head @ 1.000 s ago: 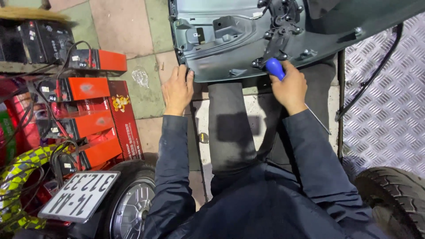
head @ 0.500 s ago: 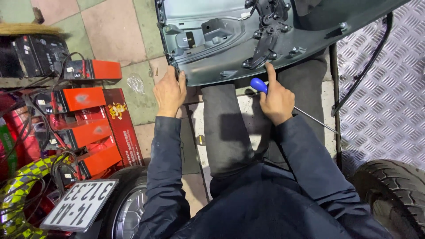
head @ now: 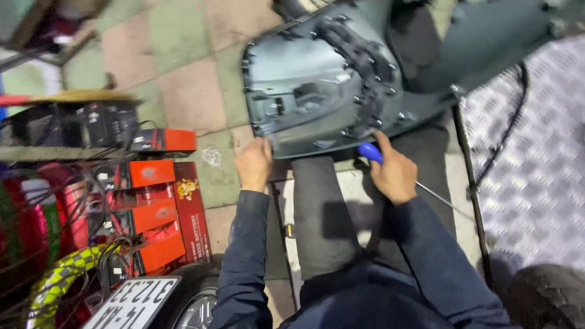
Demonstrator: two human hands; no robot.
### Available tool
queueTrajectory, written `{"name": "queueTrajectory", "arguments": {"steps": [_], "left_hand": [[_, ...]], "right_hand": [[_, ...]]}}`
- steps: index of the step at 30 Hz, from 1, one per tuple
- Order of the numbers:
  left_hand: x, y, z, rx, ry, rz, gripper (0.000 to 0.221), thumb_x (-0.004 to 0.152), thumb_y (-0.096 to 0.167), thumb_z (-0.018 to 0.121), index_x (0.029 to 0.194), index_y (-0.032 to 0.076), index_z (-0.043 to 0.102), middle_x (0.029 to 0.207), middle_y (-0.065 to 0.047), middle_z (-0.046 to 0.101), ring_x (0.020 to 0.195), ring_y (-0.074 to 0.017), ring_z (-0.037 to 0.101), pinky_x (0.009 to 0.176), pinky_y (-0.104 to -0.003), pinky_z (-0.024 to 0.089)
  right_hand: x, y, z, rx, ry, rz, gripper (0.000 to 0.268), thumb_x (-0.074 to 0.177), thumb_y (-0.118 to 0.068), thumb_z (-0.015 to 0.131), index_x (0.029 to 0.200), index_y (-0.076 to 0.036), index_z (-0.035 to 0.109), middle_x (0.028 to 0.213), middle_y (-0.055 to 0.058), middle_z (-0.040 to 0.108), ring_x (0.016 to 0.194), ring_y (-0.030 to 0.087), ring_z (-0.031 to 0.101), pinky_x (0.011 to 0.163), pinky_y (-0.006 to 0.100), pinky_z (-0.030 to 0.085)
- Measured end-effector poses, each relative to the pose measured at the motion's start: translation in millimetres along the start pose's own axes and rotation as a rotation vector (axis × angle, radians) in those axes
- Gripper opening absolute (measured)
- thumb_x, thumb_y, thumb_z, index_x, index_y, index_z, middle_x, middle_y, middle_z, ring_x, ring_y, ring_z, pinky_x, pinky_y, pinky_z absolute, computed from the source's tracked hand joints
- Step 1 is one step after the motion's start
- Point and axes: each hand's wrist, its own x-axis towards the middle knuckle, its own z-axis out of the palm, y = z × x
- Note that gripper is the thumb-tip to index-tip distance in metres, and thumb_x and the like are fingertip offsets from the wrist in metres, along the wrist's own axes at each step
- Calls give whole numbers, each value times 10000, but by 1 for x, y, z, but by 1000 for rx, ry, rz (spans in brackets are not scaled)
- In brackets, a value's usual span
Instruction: Removing plastic body panels from a motorcycle using a screwdriver and manual pulling.
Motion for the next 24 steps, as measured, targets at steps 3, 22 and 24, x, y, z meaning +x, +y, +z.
{"name": "queueTrajectory", "arguments": {"steps": [3,22,24], "left_hand": [[5,7,-34,-95,-75,-88,400,1050,363,525,734,151,647,619,-96,670,642,-337,712,600,-443,571],[9,-7,-4,-112,-88,-91,436,1063,406,509,806,98,680,693,-161,699,693,-395,721,630,-521,566],[3,-16,-3,-307,-97,-91,395,1073,386,536,864,82,677,758,-194,699,783,-445,708,661,-536,559]], "right_hand": [[2,-6,-10,31,49,47,621,929,-184,628,1516,-264,441,1101,177,754,1013,436,723,871,550,563],[10,12,-1,53,109,21,489,905,-218,587,1385,-302,549,1063,119,769,959,423,738,847,555,579],[9,13,1,-11,163,20,475,897,-221,619,1366,-282,578,1052,124,769,927,428,742,812,567,571]]}}
